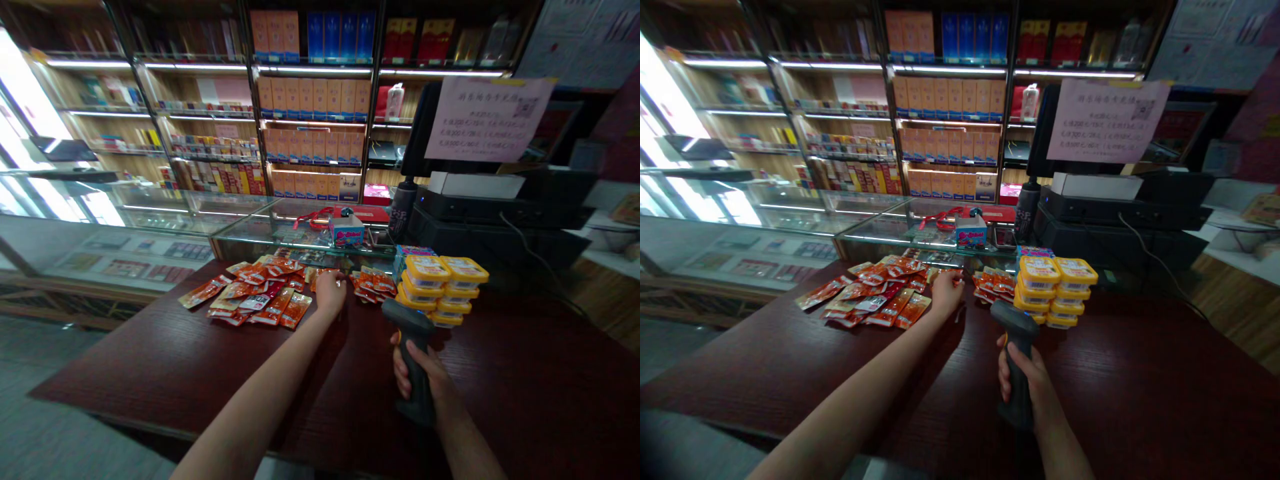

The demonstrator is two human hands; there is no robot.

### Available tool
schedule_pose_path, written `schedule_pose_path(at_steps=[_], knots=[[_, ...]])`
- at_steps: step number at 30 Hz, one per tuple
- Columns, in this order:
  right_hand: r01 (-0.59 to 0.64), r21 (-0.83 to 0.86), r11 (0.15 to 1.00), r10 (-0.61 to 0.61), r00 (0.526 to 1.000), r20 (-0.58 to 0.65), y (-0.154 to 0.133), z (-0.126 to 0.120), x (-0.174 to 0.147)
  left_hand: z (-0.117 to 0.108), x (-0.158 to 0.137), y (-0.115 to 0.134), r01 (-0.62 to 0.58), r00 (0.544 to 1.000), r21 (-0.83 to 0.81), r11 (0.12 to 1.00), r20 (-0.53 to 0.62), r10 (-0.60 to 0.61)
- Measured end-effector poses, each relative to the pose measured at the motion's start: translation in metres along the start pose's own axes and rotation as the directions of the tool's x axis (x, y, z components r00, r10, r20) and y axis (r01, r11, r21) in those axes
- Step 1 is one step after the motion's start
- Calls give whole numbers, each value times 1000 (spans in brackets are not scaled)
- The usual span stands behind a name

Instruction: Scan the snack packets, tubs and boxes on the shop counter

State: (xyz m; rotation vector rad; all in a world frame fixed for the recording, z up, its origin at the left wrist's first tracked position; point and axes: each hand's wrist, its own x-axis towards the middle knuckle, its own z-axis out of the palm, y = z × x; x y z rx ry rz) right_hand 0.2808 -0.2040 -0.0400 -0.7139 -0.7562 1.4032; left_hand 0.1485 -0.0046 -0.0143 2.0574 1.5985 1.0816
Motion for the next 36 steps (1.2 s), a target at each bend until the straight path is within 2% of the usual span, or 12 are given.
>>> schedule_pose_path(at_steps=[2,4,6,9,11,15,19,22,24,31,36], knots=[[-5,-3,1000,5,1000,10,0,-1,0,-13,5,-12,81,988,249,965,-149,-44],[-4,-5,1000,4,1000,14,0,-2,1,-23,12,-22,181,969,389,903,-230,-95],[-1,-8,1000,1,1000,16,0,-3,1,-30,19,-33,214,971,461,861,-195,-137],[-7,-19,1000,7,1000,19,0,-3,1,-37,28,-45,171,985,517,839,-79,-152],[-16,-18,1000,16,1000,23,0,-3,2,-42,32,-51,137,990,506,851,-45,-132],[-23,-6,1000,24,999,34,1,-5,1,-57,33,-54,117,993,344,932,-59,-103],[-24,-16,1000,25,997,67,2,-5,0,-68,21,-55,104,990,-6,995,-95,-104],[-31,-25,999,33,995,99,2,-3,-2,-67,1,-57,109,992,-302,947,-25,-123],[-36,-42,998,40,993,114,1,-1,-4,-63,-15,-56,119,992,-438,891,20,-122],[-91,-126,988,99,993,61,-2,6,-10,-44,-50,-50,204,978,-602,772,100,-181],[-110,-174,978,122,991,61,-3,9,-11,-38,-53,-49,220,975,-595,773,123,-183]])
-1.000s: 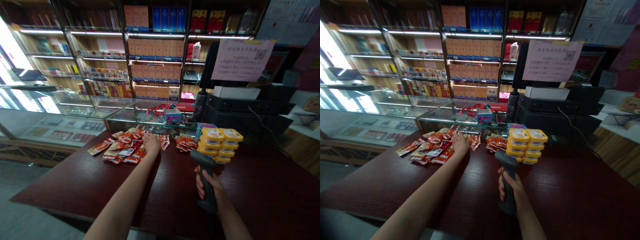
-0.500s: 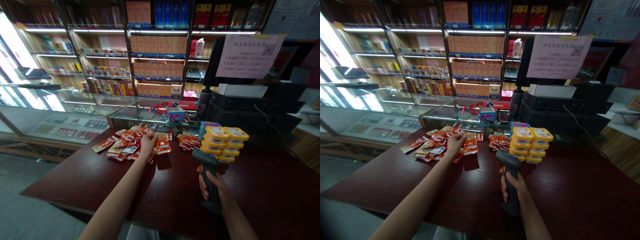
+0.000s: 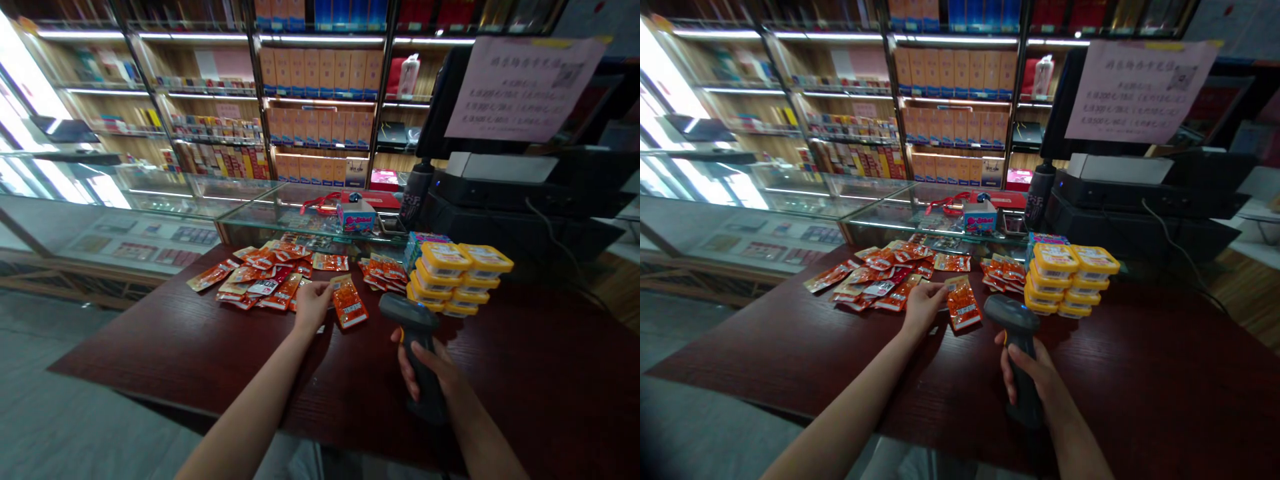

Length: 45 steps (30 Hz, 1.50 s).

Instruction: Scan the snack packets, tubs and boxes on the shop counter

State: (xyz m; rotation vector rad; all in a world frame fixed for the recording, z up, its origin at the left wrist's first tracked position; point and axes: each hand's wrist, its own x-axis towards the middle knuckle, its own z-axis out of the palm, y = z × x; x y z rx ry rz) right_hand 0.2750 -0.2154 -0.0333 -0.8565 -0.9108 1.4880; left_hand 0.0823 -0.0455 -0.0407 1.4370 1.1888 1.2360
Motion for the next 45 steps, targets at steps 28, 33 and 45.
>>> schedule_pose_path(at_steps=[28,33,45], knots=[[-12,-10,1000,13,999,36,3,-2,2,2,-3,-3,101,995,-188,977,45,-95],[-9,-13,1000,9,1000,5,2,-1,2,1,-2,-4,64,998,-138,988,3,-64],[29,30,999,-30,999,14,5,-4,6,-9,7,5,-45,986,101,994,-154,60]])
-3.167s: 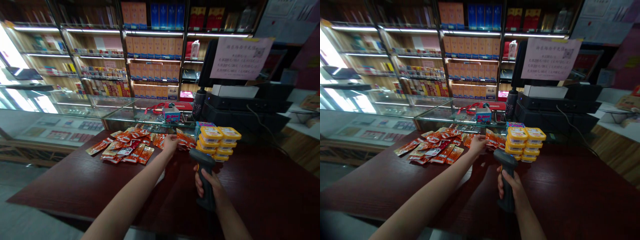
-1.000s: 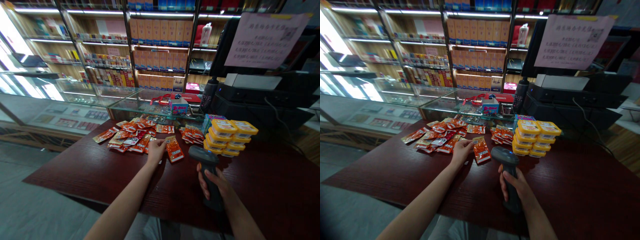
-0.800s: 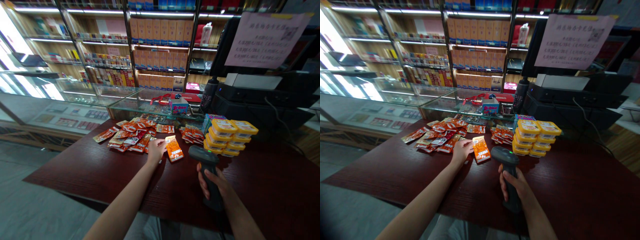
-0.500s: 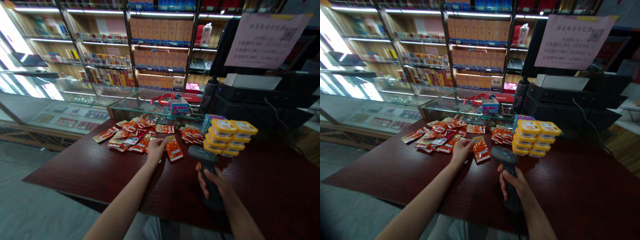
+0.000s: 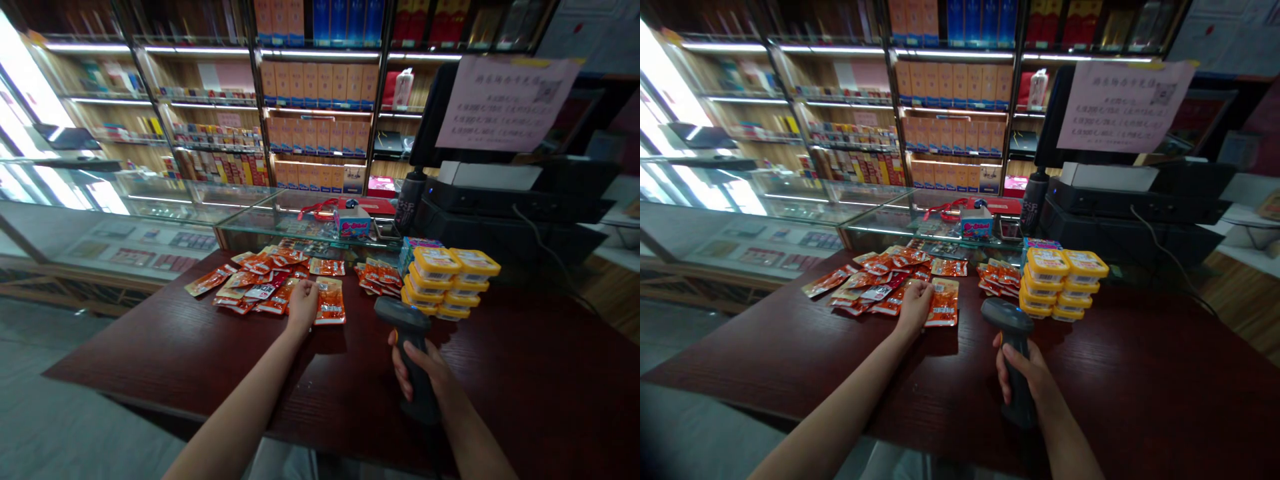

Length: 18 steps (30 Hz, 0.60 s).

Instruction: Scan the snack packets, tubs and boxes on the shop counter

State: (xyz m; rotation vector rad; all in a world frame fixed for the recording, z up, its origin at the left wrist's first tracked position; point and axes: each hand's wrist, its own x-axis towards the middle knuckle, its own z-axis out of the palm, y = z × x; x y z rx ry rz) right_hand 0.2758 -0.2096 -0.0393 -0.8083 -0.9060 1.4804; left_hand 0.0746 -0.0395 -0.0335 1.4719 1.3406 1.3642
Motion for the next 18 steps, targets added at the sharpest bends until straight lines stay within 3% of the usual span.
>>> schedule_pose_path(at_steps=[4,8,15,18], knots=[[19,15,1000,-19,1000,3,0,3,0,16,11,7,11,998,-129,992,56,-3],[50,30,998,-51,999,11,-1,3,1,52,29,19,111,986,-226,968,151,-78],[45,64,997,-43,998,-40,-4,-3,5,117,51,39,148,951,-173,974,296,-92],[46,73,996,-41,998,-57,-3,-4,5,122,55,38,31,944,-65,997,330,-8]])
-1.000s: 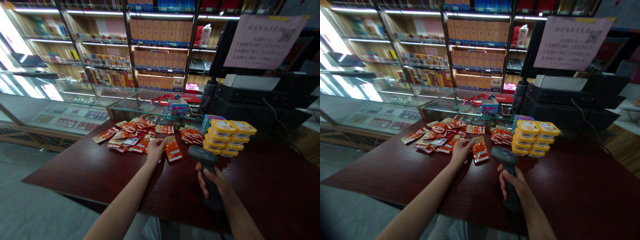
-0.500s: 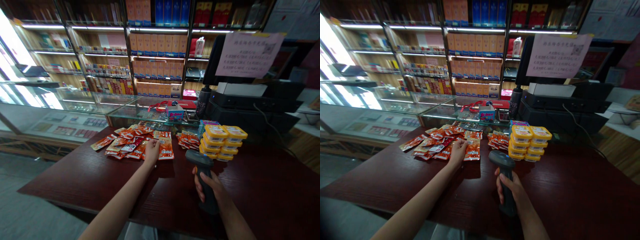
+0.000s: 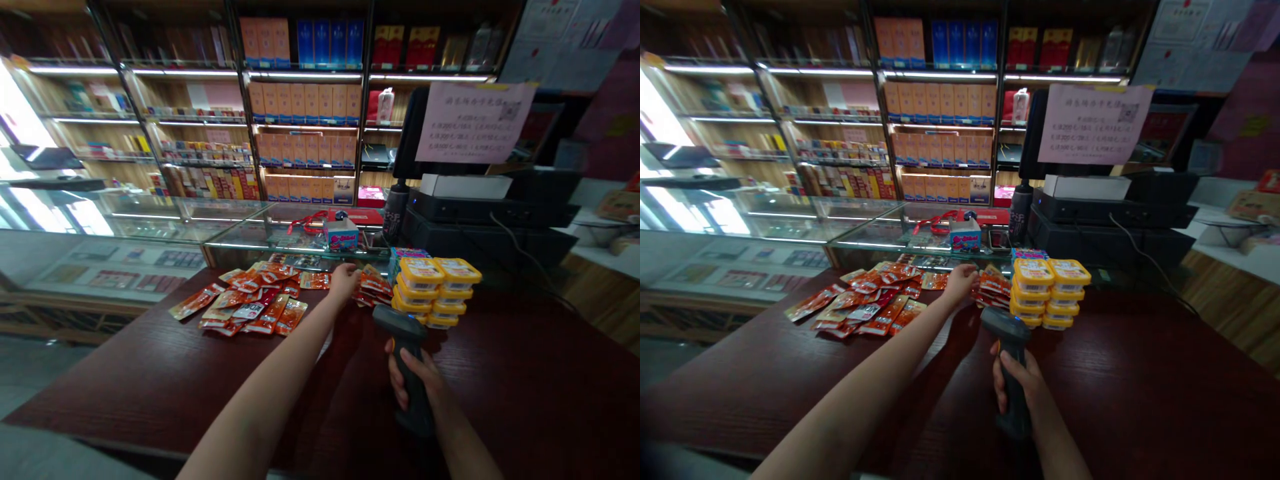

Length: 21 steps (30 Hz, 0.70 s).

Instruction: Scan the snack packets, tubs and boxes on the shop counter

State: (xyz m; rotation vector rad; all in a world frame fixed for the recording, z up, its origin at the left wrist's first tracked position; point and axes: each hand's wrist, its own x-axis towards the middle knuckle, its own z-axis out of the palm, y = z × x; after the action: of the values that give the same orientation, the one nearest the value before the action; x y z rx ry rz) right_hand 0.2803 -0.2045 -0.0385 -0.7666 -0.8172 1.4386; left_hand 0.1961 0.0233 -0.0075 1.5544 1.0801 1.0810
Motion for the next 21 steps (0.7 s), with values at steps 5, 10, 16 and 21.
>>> schedule_pose_path(at_steps=[5,10,16,21], knots=[[-6,14,1000,5,999,35,1,0,-1,-36,-3,-9,-171,983,406,898,8,183],[-10,5,1000,10,999,42,1,0,-3,-86,-5,-20,-28,983,761,648,-96,155],[-7,15,1000,6,999,43,2,1,-2,-103,13,-33,-150,982,929,337,99,164],[-32,-7,999,32,999,35,4,0,-1,-95,32,-40,-215,976,926,309,196,93]])
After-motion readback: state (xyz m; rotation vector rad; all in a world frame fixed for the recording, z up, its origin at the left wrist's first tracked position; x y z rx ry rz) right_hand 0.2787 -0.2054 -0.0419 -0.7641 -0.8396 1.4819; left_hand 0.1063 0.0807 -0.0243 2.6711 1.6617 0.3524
